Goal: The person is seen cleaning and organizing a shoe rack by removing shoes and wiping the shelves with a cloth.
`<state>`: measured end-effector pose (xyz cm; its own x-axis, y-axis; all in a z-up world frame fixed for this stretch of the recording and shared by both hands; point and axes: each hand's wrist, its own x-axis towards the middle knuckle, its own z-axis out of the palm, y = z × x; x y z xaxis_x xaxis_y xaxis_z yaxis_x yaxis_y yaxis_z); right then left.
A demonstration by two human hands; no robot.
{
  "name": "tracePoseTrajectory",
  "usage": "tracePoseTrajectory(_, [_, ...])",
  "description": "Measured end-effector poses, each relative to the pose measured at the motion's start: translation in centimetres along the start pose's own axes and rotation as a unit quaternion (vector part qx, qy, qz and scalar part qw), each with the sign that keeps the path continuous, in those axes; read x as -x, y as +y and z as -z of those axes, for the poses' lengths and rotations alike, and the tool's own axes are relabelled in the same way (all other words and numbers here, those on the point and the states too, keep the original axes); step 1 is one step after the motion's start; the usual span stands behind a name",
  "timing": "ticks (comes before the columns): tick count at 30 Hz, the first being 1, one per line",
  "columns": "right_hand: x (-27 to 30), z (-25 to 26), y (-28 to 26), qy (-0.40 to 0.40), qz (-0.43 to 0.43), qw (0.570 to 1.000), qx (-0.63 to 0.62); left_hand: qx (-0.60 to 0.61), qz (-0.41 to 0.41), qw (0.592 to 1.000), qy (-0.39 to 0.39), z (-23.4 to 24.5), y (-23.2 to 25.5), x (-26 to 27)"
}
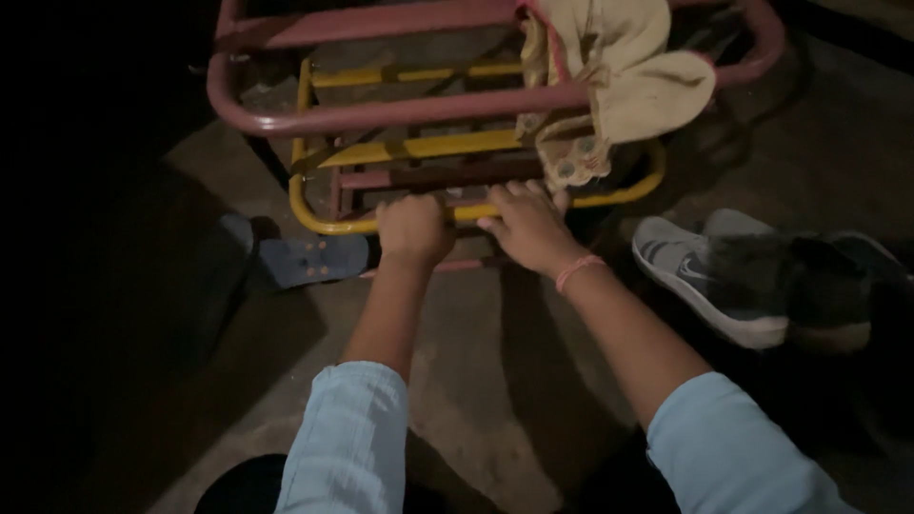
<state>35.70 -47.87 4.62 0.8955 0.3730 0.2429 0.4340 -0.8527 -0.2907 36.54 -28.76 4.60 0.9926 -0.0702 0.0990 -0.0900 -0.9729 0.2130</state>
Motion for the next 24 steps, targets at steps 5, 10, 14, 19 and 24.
tracePoseTrajectory(5, [-0.7, 1.0, 0.5, -0.052, -0.003, 0.999, -0.005, -0.018, 0.006, 1.0, -0.006, 0.1, 0.3, -0.4])
tracePoseTrajectory(10, [-1.0, 1.2, 1.1, -0.08, -0.001, 0.996, -0.031, -0.02, 0.008, 1.0, -0.013, 0.3, 0.4, -0.6])
tracePoseTrajectory(14, [-1.4, 0.9, 1.6, -0.069, 0.026, 0.995, -0.071, -0.018, 0.001, 1.0, -0.007, 0.6, 0.3, -0.6])
tracePoseTrajectory(19, [-2.0, 2.5, 0.3, -0.133, -0.017, 0.99, -0.035, -0.011, 0.011, 0.998, -0.053, 0.9, 0.2, -0.9])
tracePoseTrajectory(24, [-1.9, 3.9, -1.8, -0.142, -0.053, 0.988, -0.013, 0.032, -0.024, 0.999, -0.012, 1.8, -0.7, 0.7])
